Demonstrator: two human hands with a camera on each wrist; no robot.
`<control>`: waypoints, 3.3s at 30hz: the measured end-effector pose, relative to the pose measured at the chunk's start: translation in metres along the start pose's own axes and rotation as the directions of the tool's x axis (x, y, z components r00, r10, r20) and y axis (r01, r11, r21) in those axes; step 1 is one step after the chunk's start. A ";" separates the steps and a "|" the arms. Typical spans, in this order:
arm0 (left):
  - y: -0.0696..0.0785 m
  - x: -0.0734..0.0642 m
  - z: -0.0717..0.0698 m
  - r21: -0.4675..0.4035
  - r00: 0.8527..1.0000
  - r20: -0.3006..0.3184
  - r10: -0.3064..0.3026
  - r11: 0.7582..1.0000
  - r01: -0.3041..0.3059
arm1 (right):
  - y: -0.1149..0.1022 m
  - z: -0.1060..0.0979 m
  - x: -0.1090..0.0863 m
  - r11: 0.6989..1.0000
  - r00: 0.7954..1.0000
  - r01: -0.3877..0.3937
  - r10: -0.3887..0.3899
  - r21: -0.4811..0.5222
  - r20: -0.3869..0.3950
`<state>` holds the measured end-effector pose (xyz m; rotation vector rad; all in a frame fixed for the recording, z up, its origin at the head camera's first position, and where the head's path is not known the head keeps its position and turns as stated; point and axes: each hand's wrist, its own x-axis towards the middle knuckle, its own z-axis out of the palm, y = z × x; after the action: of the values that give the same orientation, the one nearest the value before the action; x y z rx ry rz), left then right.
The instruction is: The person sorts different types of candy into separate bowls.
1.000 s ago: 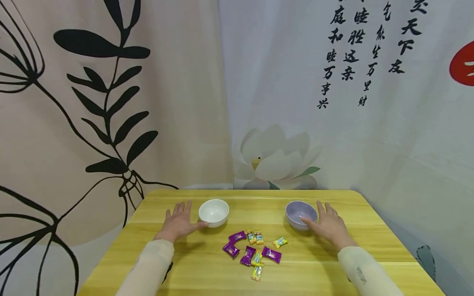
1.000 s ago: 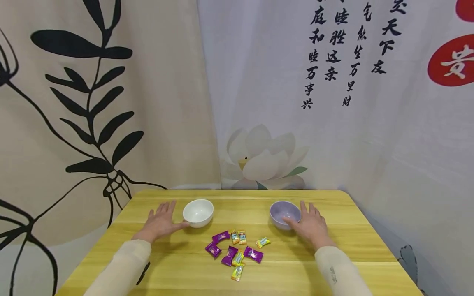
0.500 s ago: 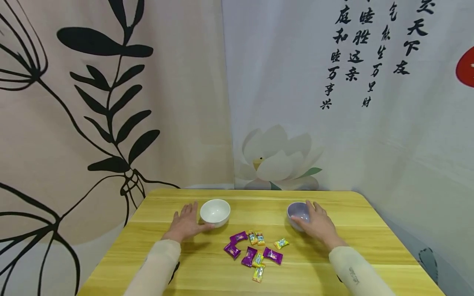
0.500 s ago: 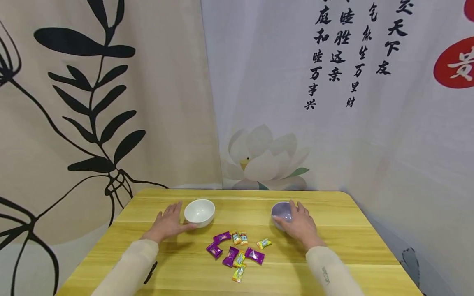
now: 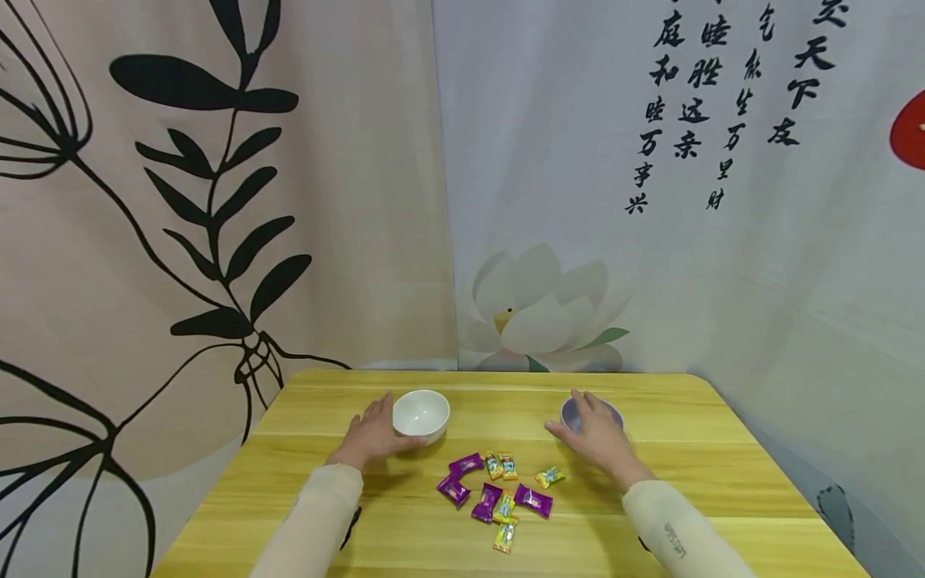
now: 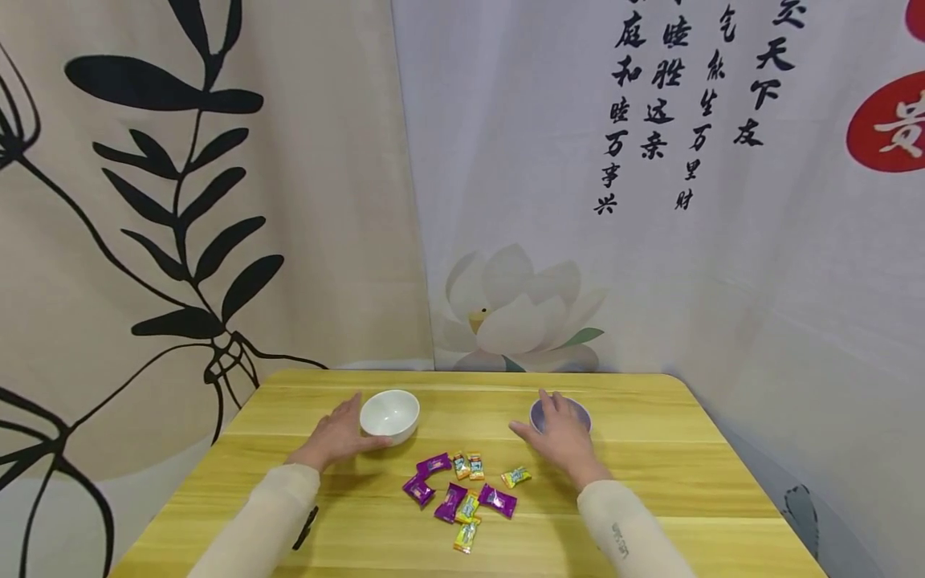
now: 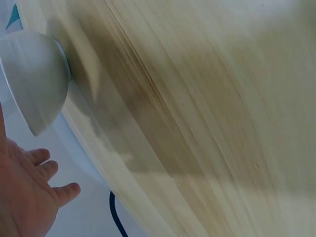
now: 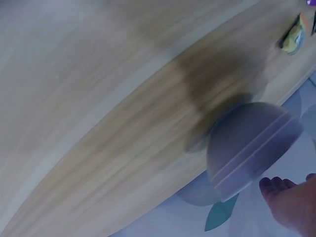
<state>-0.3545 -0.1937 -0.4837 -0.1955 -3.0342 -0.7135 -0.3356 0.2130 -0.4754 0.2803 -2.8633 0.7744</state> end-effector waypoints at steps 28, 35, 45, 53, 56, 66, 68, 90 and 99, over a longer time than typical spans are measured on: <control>0.005 0.011 0.013 -0.098 0.999 0.012 -0.030 0.995 0.031 | -0.050 0.047 0.003 0.983 0.983 0.133 -0.148 0.127 0.113; 0.005 0.013 0.015 -0.116 0.999 0.006 -0.035 0.993 0.036 | -0.056 0.066 0.008 0.970 0.958 0.156 -0.195 0.187 0.209; 0.006 0.013 0.015 -0.173 1.000 -0.023 0.003 0.985 -0.007 | -0.071 0.086 0.015 0.967 0.931 0.185 -0.230 0.174 0.285; 0.001 0.014 0.017 -0.189 1.000 -0.014 -0.019 0.982 0.016 | -0.078 0.099 0.021 0.946 0.897 0.303 -0.325 0.117 0.300; -0.002 0.015 0.019 -0.208 1.000 -0.018 -0.023 0.978 0.019 | -0.080 0.103 0.023 0.941 0.888 0.321 -0.338 0.105 0.313; -0.001 0.013 0.018 -0.245 0.999 -0.018 -0.044 0.969 0.039 | -0.081 0.110 0.027 0.910 0.863 0.409 -0.408 0.061 0.298; 0.000 0.013 0.018 -0.245 0.999 -0.020 -0.042 0.969 0.036 | -0.081 0.108 0.027 0.910 0.865 0.408 -0.411 0.073 0.286; 0.000 0.012 0.019 -0.267 0.999 -0.027 -0.033 0.963 0.025 | -0.089 0.078 0.049 0.960 0.980 0.154 -0.178 0.232 0.088; -0.001 0.011 0.017 -0.267 0.999 -0.027 -0.036 0.963 0.027 | -0.112 0.076 0.061 0.965 0.981 0.192 -0.195 0.181 0.000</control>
<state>-0.3654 -0.1853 -0.4992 -0.1380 -2.9065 -1.1168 -0.3778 0.0705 -0.4736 0.5836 -2.7305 0.9951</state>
